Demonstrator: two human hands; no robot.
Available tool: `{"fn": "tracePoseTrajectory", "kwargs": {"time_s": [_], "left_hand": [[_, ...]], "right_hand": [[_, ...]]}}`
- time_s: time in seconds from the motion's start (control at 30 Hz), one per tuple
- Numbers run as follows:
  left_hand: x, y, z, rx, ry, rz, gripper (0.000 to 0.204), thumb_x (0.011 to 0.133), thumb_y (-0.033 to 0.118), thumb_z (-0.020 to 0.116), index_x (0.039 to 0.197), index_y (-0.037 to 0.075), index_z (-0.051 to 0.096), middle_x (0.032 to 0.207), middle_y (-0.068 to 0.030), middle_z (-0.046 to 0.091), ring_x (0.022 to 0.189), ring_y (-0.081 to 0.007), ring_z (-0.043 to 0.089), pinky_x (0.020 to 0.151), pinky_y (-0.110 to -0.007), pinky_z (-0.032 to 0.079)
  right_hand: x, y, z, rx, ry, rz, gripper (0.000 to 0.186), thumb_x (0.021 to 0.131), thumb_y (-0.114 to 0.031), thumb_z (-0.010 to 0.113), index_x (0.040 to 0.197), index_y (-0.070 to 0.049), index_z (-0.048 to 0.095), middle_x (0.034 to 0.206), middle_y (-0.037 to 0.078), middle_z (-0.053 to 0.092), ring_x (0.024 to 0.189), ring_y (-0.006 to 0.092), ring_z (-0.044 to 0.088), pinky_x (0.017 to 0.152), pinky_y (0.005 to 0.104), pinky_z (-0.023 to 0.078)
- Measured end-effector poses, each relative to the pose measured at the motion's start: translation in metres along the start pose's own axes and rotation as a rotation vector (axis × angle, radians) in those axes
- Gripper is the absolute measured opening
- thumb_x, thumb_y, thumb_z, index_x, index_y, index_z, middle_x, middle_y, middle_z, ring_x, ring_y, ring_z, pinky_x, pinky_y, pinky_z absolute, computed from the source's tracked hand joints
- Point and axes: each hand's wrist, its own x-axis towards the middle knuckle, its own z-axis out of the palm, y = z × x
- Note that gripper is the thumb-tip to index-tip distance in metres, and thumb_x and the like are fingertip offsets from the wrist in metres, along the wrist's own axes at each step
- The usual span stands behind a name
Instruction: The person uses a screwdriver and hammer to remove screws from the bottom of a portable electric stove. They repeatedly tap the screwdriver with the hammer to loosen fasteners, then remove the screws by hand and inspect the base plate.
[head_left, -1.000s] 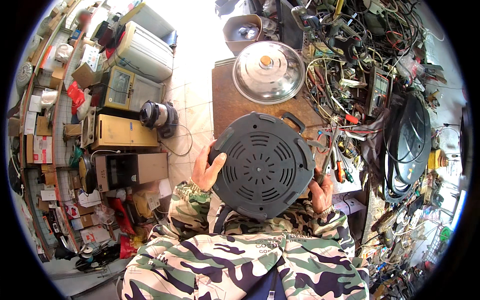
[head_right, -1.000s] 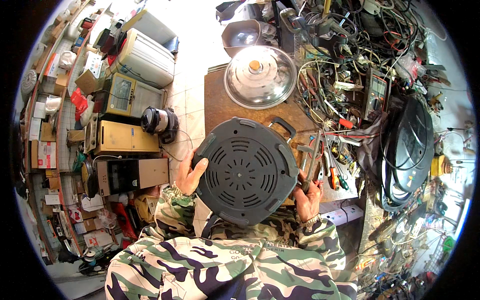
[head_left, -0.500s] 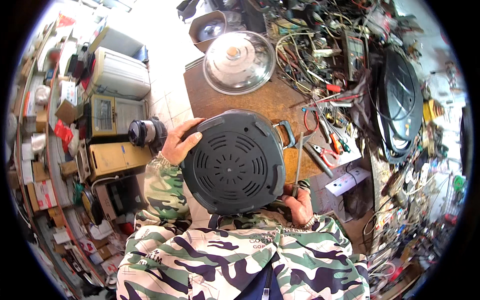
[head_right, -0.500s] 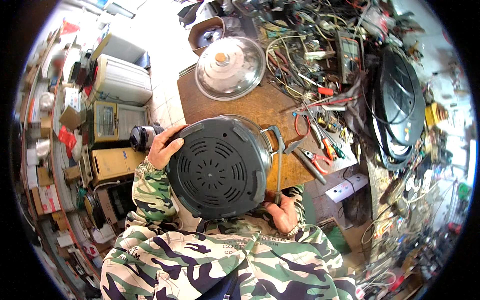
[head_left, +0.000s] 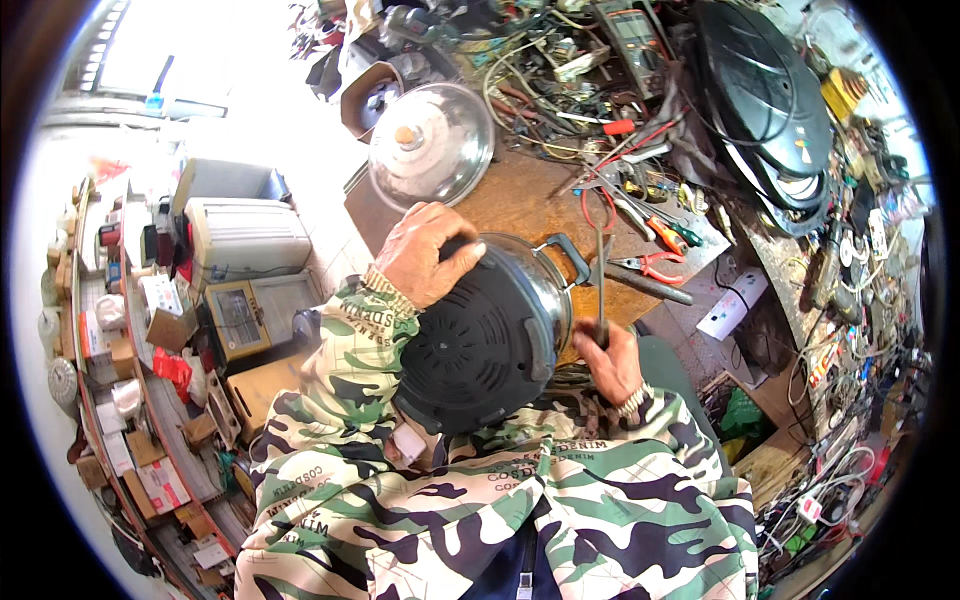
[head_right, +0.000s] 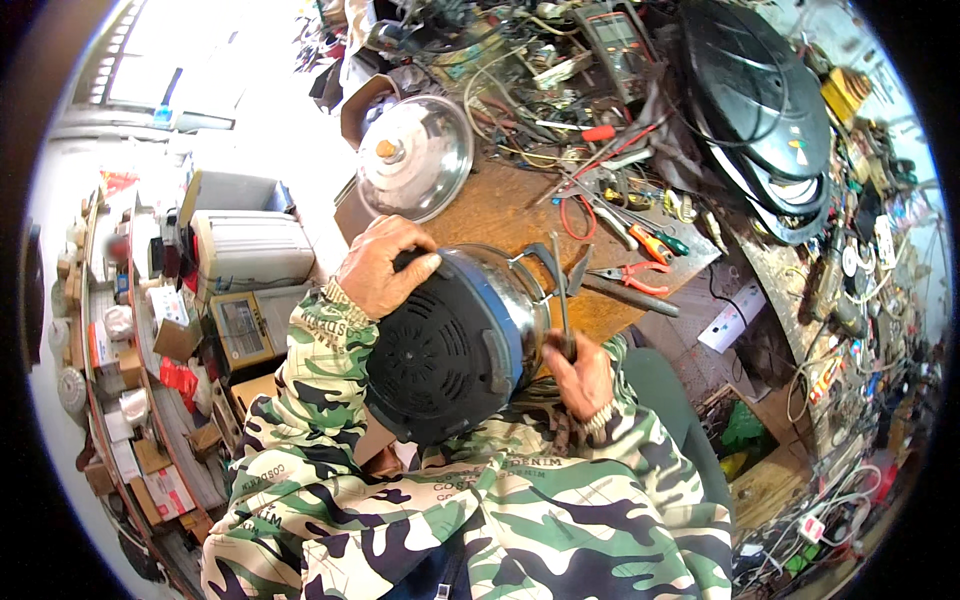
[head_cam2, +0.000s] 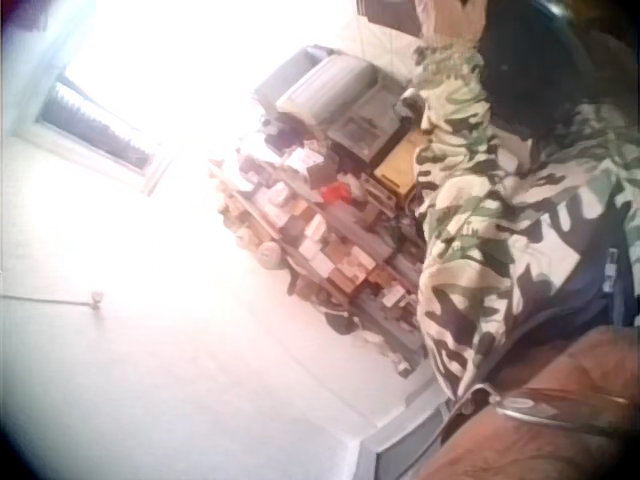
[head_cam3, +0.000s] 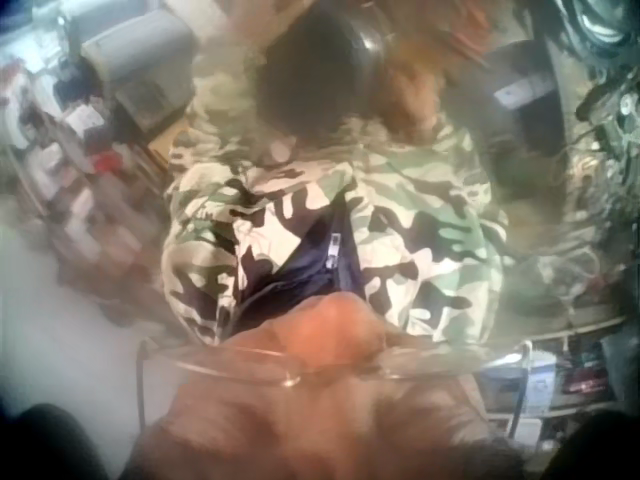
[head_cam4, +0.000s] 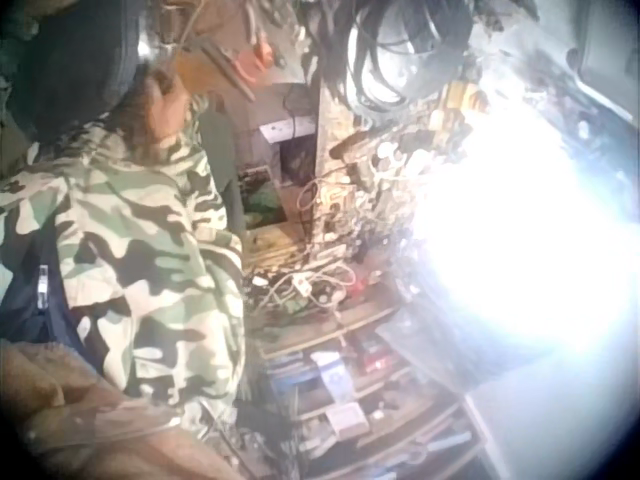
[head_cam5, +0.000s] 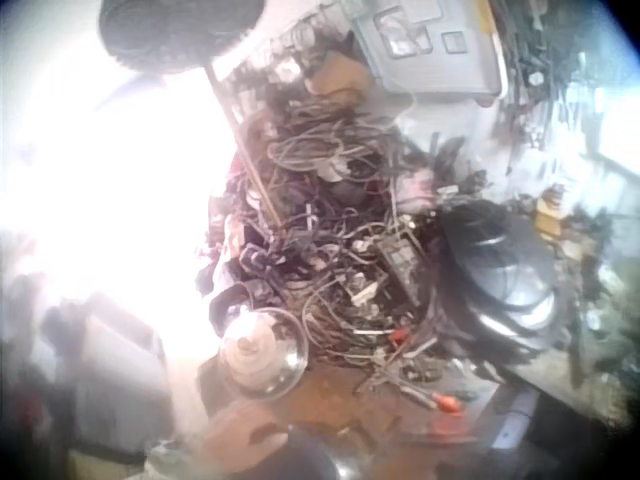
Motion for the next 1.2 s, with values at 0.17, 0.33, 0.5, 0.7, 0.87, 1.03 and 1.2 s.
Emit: {"fn": "tracePoseTrajectory", "kwargs": {"time_s": [0.17, 0.33, 0.5, 0.7, 0.87, 1.03, 1.2], "left_hand": [[0.008, 0.004, 0.018, 0.036, -0.020, -0.016, 0.017, 0.088, 0.019, 0.076, 0.091, 0.003, 0.070, 0.088, -0.0114, 0.063, 0.092, -0.0317, 0.059, 0.085, -0.043, 0.048], [0.017, 0.004, 0.021, -0.022, -0.037, 0.042, 0.020, 0.090, 0.020, 0.074, 0.085, 0.003, 0.067, 0.083, -0.0114, 0.061, 0.088, -0.0311, 0.058, 0.082, -0.043, 0.047], [0.024, -0.002, 0.024, -0.044, -0.068, 0.063, 0.022, 0.093, 0.021, 0.072, 0.083, 0.002, 0.065, 0.079, -0.0117, 0.059, 0.082, -0.0321, 0.056, 0.077, -0.045, 0.046], [0.029, -0.001, 0.032, 0.005, -0.089, 0.069, 0.029, 0.092, 0.021, 0.073, 0.074, 0.002, 0.061, 0.074, -0.0138, 0.057, 0.077, -0.0342, 0.055, 0.072, -0.046, 0.045], [0.028, 0.013, 0.027, 0.091, -0.151, 0.057, 0.029, 0.090, 0.022, 0.074, 0.073, 0.002, 0.061, 0.075, -0.0142, 0.057, 0.078, -0.0354, 0.057, 0.072, -0.047, 0.047], [0.027, 0.030, 0.031, 0.116, -0.158, 0.126, 0.026, 0.089, 0.023, 0.073, 0.076, 0.002, 0.063, 0.078, -0.0125, 0.057, 0.082, -0.0343, 0.058, 0.074, -0.047, 0.048], [0.017, 0.054, 0.052, 0.143, -0.204, 0.271, 0.025, 0.085, 0.025, 0.073, 0.072, 0.006, 0.062, 0.075, -0.0102, 0.056, 0.078, -0.0314, 0.056, 0.071, -0.046, 0.048]], "right_hand": [[0.062, 0.034, -0.025, -0.498, 0.273, -0.078, 0.028, 0.088, -0.020, 0.072, 0.110, -0.001, 0.070, 0.091, 0.026, 0.072, 0.088, 0.0474, 0.069, 0.077, 0.0533, 0.053], [0.102, 0.054, -0.022, -0.457, 0.302, -0.142, 0.033, 0.087, -0.019, 0.071, 0.113, 0.002, 0.068, 0.092, 0.031, 0.070, 0.092, 0.0499, 0.068, 0.082, 0.0541, 0.054], [0.132, 0.035, -0.015, -0.321, 0.306, -0.204, 0.035, 0.088, -0.024, 0.071, 0.109, 0.004, 0.069, 0.092, 0.030, 0.071, 0.094, 0.0489, 0.069, 0.083, 0.0508, 0.054], [0.082, 0.004, -0.010, -0.072, 0.006, -0.100, 0.036, 0.090, -0.023, 0.074, 0.115, 0.002, 0.070, 0.090, 0.014, 0.075, 0.085, 0.0217, 0.071, 0.080, 0.0367, 0.055], [0.032, -0.016, 0.010, 0.207, -0.181, 0.090, 0.026, 0.097, -0.011, 0.071, 0.118, 0.004, 0.070, 0.095, 0.008, 0.075, 0.087, 0.0123, 0.068, 0.080, 0.0293, 0.054], [0.020, -0.012, 0.013, 0.094, -0.251, -0.015, 0.026, 0.097, -0.015, 0.070, 0.119, 0.000, 0.070, 0.092, 0.007, 0.076, 0.085, 0.0140, 0.068, 0.079, 0.0335, 0.054], [0.013, -0.016, 0.016, 0.129, -0.303, -0.027, 0.025, 0.097, -0.014, 0.071, 0.118, -0.002, 0.071, 0.090, 0.005, 0.073, 0.084, 0.0129, 0.064, 0.079, 0.0337, 0.053]]}}
